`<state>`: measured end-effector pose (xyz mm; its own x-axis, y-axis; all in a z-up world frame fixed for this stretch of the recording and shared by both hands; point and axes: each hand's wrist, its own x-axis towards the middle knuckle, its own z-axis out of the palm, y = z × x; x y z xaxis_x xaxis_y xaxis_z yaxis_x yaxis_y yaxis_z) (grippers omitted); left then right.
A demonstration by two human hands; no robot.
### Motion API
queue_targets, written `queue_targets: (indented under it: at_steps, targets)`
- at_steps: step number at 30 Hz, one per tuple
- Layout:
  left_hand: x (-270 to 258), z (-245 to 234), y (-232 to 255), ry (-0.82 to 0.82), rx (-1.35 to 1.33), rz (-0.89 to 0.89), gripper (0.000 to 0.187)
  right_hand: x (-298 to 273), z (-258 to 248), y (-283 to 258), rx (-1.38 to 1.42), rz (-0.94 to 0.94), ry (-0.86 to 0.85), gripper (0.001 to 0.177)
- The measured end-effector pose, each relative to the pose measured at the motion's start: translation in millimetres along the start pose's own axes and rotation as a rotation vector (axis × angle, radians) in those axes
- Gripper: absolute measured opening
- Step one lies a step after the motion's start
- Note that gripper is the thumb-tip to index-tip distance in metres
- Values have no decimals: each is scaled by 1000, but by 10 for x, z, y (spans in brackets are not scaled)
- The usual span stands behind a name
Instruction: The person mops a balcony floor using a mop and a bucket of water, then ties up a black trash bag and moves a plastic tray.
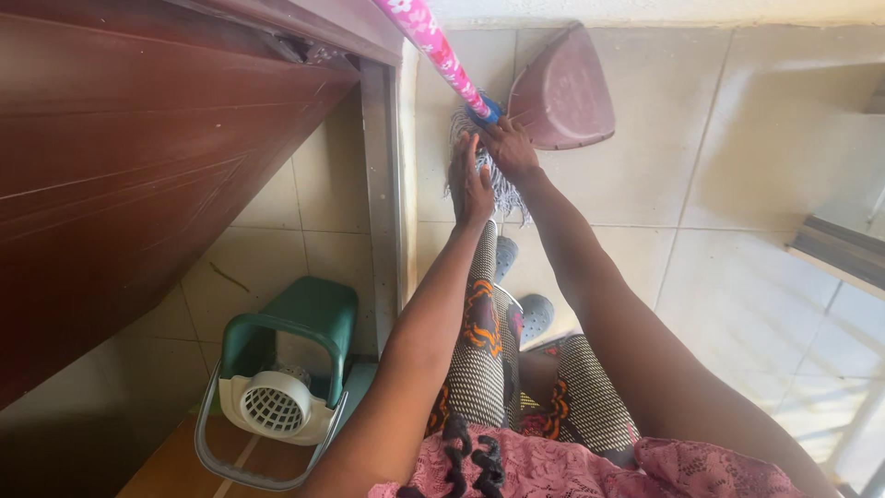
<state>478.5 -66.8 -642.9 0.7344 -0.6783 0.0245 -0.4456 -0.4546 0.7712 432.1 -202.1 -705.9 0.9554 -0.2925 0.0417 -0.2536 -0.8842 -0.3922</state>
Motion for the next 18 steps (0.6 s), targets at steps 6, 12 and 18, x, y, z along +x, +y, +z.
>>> queue_targets:
  at_steps: [6,12,18]
  targets:
    - [21,-11,12,10,-20,-22,65,-26,76,61,-85,-35,-111,18]
    - [19,-19,143,14,34,-16,59,-40,132,129,-126,-38,-134,21]
    - [22,-36,375,58,-4,-13,51,-194,-94,157,-118,-34,-71,25]
